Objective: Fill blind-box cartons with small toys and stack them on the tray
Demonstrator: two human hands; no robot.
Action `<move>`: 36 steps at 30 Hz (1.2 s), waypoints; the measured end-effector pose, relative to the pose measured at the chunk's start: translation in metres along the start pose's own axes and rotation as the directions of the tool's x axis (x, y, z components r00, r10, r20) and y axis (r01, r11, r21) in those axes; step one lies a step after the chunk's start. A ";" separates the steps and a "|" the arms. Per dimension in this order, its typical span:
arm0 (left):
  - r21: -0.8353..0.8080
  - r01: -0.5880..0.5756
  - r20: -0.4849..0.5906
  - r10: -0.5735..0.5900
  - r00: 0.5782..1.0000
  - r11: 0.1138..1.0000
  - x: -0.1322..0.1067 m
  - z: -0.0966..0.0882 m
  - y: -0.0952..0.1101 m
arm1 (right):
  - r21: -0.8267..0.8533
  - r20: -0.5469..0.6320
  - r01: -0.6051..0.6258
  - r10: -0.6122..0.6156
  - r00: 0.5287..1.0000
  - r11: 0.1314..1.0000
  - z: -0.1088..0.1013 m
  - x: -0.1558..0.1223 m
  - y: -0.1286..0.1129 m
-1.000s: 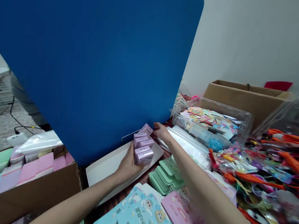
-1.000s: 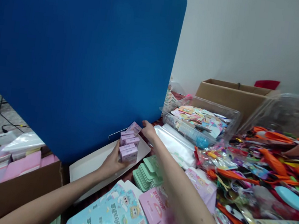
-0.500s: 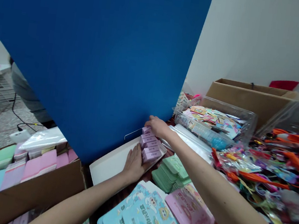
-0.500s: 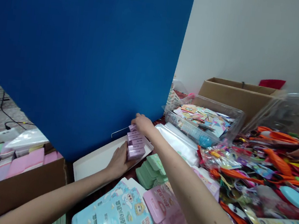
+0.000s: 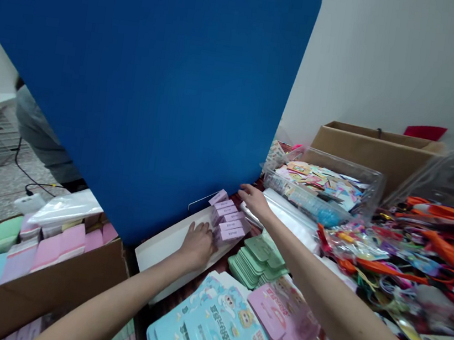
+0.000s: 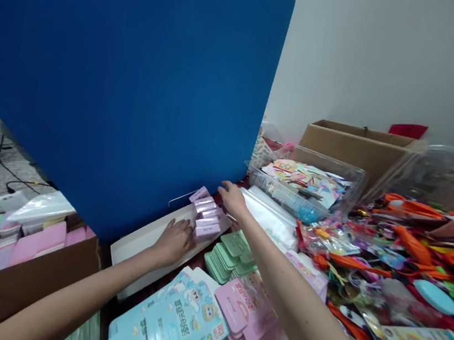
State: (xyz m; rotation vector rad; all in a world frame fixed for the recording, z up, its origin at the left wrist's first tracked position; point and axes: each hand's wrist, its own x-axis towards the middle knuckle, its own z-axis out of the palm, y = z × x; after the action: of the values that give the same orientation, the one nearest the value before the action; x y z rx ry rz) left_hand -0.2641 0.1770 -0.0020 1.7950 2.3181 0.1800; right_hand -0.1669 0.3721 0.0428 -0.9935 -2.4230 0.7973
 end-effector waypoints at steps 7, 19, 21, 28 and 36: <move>0.044 -0.047 -0.103 0.051 0.993 0.998 0.014 -0.009 0.011 | 0.175 0.037 -0.022 0.016 0.999 0.984 0.011 -0.017 0.004; -0.021 -0.043 -0.114 0.040 0.993 0.999 0.005 -0.005 0.007 | 0.127 -0.048 -0.111 0.117 0.992 0.986 0.011 -0.047 0.007; -0.033 -0.047 -0.100 0.043 0.994 0.998 0.004 -0.005 0.007 | 0.084 -0.009 -0.128 0.129 0.992 0.988 0.006 -0.056 0.008; -0.105 -0.070 -0.087 0.061 0.994 0.992 0.002 0.003 0.010 | -0.131 0.016 -0.033 0.035 0.999 0.991 0.017 -0.089 -0.017; -0.350 0.105 -0.194 -0.181 0.964 0.931 0.020 0.005 -0.013 | -0.355 0.021 0.051 -0.046 0.999 0.934 0.013 -0.083 -0.011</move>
State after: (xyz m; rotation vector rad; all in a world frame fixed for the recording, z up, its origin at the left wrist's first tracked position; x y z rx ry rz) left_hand -0.2795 0.1932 -0.0116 1.4955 2.3730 0.7432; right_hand -0.1240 0.3003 0.0274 -1.0510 -2.6491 0.3516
